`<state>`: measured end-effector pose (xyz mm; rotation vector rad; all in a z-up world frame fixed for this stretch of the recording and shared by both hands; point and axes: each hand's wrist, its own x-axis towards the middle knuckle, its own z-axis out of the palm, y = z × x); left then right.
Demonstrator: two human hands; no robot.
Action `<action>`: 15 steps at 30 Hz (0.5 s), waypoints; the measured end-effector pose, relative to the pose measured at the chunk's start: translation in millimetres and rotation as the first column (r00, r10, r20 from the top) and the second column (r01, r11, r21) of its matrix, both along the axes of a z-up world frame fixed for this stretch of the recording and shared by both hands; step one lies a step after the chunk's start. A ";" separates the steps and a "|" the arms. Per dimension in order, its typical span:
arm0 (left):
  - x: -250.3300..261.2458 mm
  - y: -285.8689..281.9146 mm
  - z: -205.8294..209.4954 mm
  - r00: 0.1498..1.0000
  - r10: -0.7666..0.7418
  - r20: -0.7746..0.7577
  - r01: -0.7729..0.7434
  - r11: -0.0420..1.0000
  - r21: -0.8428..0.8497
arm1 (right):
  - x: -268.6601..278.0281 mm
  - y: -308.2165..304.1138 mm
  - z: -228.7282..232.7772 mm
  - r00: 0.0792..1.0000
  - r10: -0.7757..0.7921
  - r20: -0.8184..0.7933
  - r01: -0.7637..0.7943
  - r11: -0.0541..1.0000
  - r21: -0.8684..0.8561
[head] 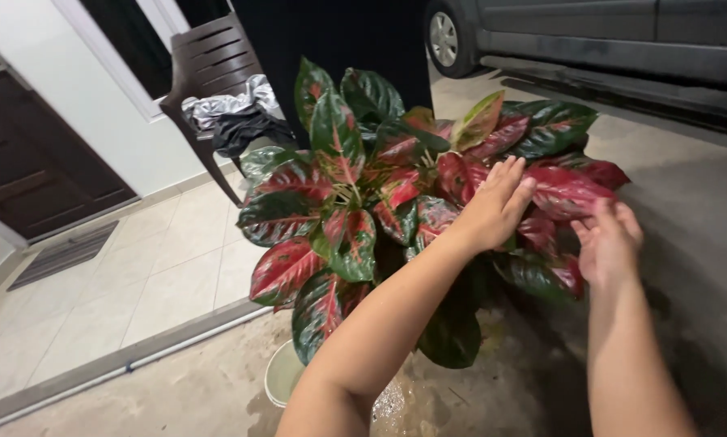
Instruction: Cleaning and wiping the leaves of a potted plant with water.
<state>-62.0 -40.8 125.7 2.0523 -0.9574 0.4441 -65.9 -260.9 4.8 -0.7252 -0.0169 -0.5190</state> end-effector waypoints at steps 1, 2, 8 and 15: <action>6.5 -8.3 -4.1 1.000 -0.009 -0.006 0.009 1.000 0.004 | 4.7 -0.4 -6.4 1.000 -0.009 -0.006 0.009 1.000 0.004; 13.4 -15.8 -7.9 1.000 -0.015 -0.007 0.014 1.000 -0.007 | 10.5 0.0 -12.4 0.999 -0.027 0.034 0.030 0.993 -0.110; 79.5 -68.6 -45.5 0.971 0.139 -0.192 -0.168 0.976 -0.142 | -18.9 46.5 39.2 0.960 0.210 0.185 -0.204 0.978 -0.052; 66.7 -88.9 -59.8 0.758 0.539 -0.368 -0.587 0.809 -0.025 | -5.4 75.5 30.5 0.893 0.446 0.062 -0.444 0.895 -0.036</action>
